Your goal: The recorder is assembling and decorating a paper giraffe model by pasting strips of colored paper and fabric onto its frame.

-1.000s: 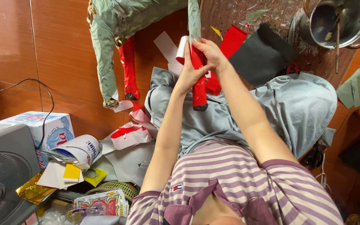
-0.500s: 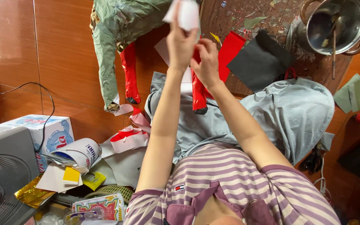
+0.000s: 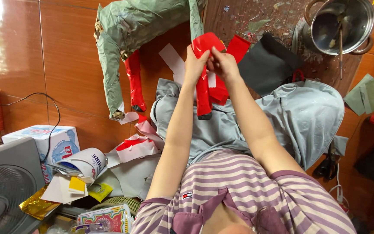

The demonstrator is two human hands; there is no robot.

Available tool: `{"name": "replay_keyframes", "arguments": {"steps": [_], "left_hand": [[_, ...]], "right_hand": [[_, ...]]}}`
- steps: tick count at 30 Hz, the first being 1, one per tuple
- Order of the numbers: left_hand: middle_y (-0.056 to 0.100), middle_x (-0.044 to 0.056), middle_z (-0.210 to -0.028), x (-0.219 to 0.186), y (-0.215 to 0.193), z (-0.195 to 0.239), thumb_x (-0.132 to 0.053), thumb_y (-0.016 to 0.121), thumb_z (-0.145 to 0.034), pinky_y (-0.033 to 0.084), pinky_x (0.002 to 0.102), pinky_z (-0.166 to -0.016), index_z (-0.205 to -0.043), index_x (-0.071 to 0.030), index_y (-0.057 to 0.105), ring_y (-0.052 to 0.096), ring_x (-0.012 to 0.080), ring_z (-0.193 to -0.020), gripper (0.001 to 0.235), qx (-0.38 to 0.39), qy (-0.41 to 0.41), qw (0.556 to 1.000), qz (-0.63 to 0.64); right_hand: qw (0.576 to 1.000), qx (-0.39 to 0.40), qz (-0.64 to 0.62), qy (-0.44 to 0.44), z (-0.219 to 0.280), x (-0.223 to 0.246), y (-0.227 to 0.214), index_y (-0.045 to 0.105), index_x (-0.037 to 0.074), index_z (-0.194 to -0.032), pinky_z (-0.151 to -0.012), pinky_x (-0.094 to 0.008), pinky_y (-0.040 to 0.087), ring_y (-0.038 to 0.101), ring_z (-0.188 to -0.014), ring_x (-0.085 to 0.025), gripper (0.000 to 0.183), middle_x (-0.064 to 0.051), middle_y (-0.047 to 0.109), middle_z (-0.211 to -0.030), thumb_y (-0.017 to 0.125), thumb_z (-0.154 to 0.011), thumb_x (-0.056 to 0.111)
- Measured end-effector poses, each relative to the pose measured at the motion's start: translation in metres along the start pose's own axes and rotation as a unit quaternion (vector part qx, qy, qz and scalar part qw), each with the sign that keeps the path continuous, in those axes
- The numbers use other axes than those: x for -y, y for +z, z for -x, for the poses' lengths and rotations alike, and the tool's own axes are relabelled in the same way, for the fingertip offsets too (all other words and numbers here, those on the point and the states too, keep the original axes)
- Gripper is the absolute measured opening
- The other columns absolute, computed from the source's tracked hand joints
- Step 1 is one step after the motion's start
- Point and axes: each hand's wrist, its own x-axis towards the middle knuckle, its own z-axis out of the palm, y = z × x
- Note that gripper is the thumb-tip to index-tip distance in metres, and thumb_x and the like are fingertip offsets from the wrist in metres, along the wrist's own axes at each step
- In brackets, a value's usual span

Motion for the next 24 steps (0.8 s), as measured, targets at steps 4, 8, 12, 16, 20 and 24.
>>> {"name": "replay_keyframes", "arguments": {"steps": [4,8,12,16,20,24], "left_hand": [[0.074,0.017,-0.102,0.010,0.004,-0.012,-0.017,0.072,-0.091,0.057,0.035,-0.056,-0.133,-0.006,0.048,0.072,0.0264,-0.074,0.049,-0.042,-0.019,0.997,-0.065],[0.070,0.020,-0.114,0.039,-0.003,-0.020,-0.012,0.070,-0.094,0.056,0.038,-0.075,-0.145,-0.007,0.039,0.069,0.0270,-0.093,0.060,-0.001,0.019,0.999,-0.048],[0.061,0.019,-0.125,0.049,-0.031,-0.027,0.001,0.071,-0.084,0.057,0.039,-0.084,-0.156,-0.009,0.009,0.065,0.0280,-0.103,0.095,0.104,0.102,0.989,0.038],[0.054,0.020,-0.124,0.009,-0.039,-0.019,0.008,0.072,-0.094,0.054,0.041,-0.086,-0.164,-0.013,0.006,0.060,0.0271,-0.102,0.099,-0.024,0.301,0.953,0.024],[0.059,0.009,-0.078,0.004,-0.029,-0.029,0.003,0.063,-0.097,0.050,0.033,-0.061,-0.167,-0.011,0.024,0.053,0.0153,-0.065,0.081,-0.134,0.190,0.973,0.006],[0.066,0.008,-0.080,0.023,-0.023,-0.042,0.002,0.064,-0.099,0.053,0.031,-0.069,-0.159,-0.007,0.039,0.057,0.0134,-0.070,0.066,-0.129,0.236,0.961,-0.060]], "right_hand": [[0.953,-0.033,0.236,-0.189,-0.001,-0.004,0.024,0.063,-0.003,-0.095,-0.068,-0.037,0.053,0.063,-0.073,-0.018,0.033,-0.009,0.067,-0.085,0.060,-0.110,0.027],[0.921,0.105,0.310,-0.210,-0.017,0.008,0.066,0.059,0.000,-0.129,-0.088,-0.034,0.056,0.068,-0.101,-0.018,0.026,-0.010,0.071,-0.113,0.057,-0.109,0.018],[0.974,0.107,0.196,-0.044,-0.007,0.038,0.091,0.053,0.005,-0.132,-0.078,-0.036,0.060,0.069,-0.090,-0.018,0.037,-0.009,0.068,-0.105,0.067,-0.098,0.011],[0.989,0.115,0.086,-0.019,-0.020,0.025,0.085,0.045,0.012,-0.143,-0.075,-0.038,0.059,0.068,-0.088,-0.019,0.065,-0.008,0.067,-0.102,0.076,-0.086,0.009],[0.947,0.097,0.253,-0.170,-0.009,0.029,0.067,0.032,0.011,-0.152,-0.087,-0.040,0.054,0.063,-0.103,-0.023,0.077,-0.009,0.066,-0.113,0.081,-0.093,0.020],[0.790,0.007,0.512,-0.338,0.072,0.116,0.031,0.041,0.008,-0.148,-0.097,-0.043,0.051,0.061,-0.116,-0.031,0.069,-0.015,0.065,-0.123,0.081,-0.094,0.025]]}}
